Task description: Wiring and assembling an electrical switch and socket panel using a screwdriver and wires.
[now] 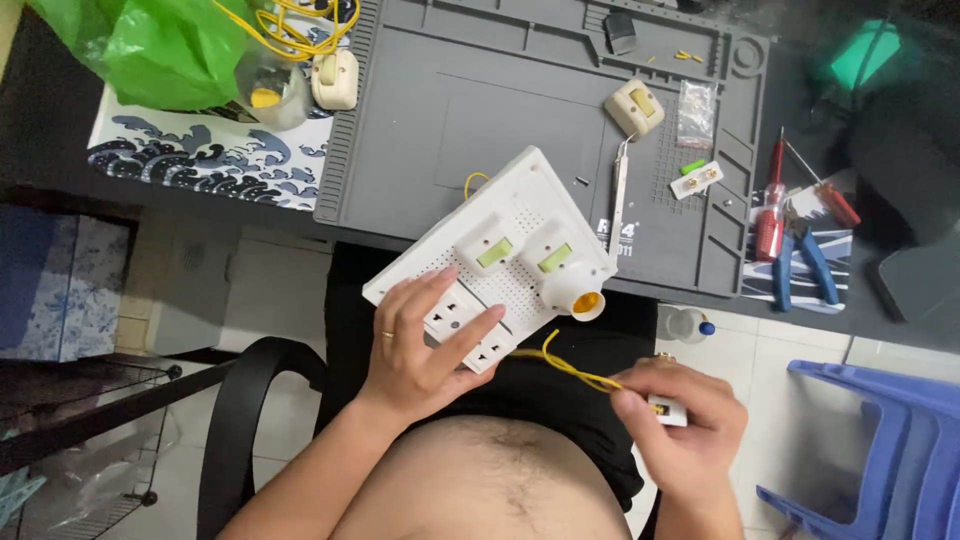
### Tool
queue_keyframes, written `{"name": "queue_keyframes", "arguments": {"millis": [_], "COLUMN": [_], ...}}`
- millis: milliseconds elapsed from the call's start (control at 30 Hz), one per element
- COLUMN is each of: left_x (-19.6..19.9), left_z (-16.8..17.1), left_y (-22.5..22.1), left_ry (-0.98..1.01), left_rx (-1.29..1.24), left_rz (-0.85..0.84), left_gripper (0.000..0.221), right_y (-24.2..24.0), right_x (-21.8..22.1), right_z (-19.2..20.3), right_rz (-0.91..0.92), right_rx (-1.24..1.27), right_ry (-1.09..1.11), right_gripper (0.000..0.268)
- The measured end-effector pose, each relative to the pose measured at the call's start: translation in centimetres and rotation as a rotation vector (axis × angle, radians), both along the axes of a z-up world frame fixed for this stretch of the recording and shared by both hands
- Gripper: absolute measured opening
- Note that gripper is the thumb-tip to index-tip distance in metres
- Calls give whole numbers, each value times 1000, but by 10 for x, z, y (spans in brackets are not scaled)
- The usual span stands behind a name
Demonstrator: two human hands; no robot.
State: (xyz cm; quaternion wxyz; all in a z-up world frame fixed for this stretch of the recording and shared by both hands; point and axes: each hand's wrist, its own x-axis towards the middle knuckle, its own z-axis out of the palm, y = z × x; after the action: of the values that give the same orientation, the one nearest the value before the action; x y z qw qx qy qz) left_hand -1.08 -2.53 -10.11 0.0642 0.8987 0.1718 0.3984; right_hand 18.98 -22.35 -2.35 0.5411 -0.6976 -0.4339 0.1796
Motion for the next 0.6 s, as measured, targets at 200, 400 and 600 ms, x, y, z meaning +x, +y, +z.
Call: {"name": "queue_keyframes", "arguments": {"millis": [200,400,600], "left_x": [-1,-3,-2], "left_z": [5,8,2], "left_y": [-4,-5,-5], "left_ry": [42,79,68], "left_rx": [20,86,30], "left_rz": [6,28,10], "left_gripper": [50,52,53], "right_y": [30,16,31], "right_x": [-23,-18,-11], "right_z": [6,-21,-26], "right_rz": [-70,-141,-72], "right_rx": [105,5,240], "right_ry": [-268,-19,213], "right_gripper": [9,15,23]}}
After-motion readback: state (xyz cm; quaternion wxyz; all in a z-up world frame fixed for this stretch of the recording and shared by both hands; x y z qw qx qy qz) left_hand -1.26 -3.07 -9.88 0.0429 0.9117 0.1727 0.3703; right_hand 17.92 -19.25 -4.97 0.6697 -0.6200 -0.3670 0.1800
